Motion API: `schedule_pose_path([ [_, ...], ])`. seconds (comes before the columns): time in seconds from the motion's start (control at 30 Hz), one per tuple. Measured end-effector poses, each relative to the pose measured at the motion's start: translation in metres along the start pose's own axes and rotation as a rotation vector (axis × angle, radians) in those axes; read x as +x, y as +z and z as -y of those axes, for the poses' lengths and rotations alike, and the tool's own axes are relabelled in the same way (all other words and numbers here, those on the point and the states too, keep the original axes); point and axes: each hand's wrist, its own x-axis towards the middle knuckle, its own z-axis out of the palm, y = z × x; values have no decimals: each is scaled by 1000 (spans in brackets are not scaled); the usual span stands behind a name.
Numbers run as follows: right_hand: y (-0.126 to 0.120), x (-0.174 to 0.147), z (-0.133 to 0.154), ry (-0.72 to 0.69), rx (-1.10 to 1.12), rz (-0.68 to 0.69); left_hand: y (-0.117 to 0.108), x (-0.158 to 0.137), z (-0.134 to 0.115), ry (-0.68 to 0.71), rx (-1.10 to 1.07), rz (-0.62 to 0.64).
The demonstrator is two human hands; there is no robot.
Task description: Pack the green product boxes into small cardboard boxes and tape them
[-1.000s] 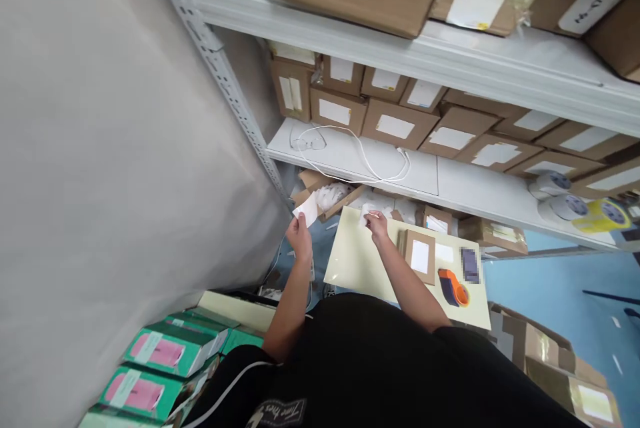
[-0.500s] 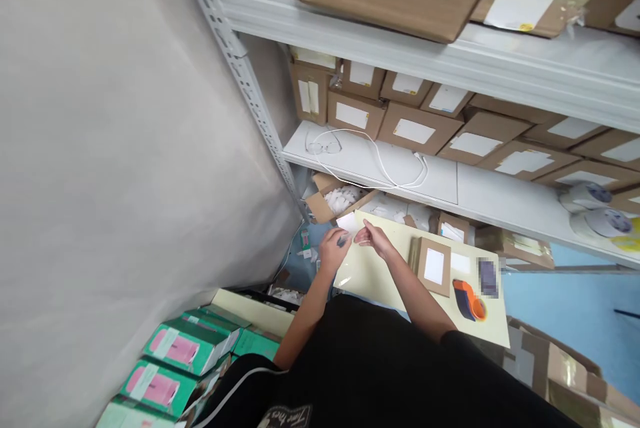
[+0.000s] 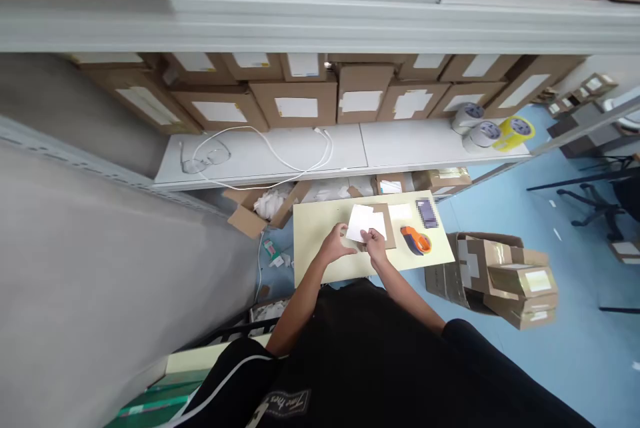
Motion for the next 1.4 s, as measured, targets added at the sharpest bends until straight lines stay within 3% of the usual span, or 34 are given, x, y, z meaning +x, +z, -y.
schedule_pose_path([
  [0.1, -39, 12, -3, 93, 54, -23, 35, 11, -3, -62, -164, -80],
  [0.2, -75, 29, -11, 135, 19, 60, 71, 23, -6, -99, -243, -180],
  [0.27, -95, 42, -19, 111, -73, 51, 94, 32, -7, -160, -207, -244],
  [0.37, -116, 64, -32, 74, -260, -74, 124, 46, -5, -270, -61, -357],
  [0.5, -129, 90, -46, 177, -437, -130, 150, 64, 3, -430, 103, -437],
  [0.7, -131, 107, -50, 218, -748, -1, 164, 77, 16, -597, 188, -492],
  [0.83, -129, 109, -48, 223, -880, 67, 173, 79, 17, -630, 217, -498],
  [1.0, -131, 111, -52, 190, -978, 91, 178, 79, 16, -623, 266, -471],
  [1.17, -136, 115, -57, 223, -1082, 126, 166, 74, 21, -585, 470, -420],
  [1.23, -136, 115, -59, 223, -1087, 131, 163, 74, 23, -440, 557, -365],
  [1.33, -140, 111, -68, 152, -1015, 111, 165, 78, 25, -101, 643, -163],
  [1.4, -150, 105, -78, 109, -902, 90, 167, 84, 28, 8, 669, -26],
])
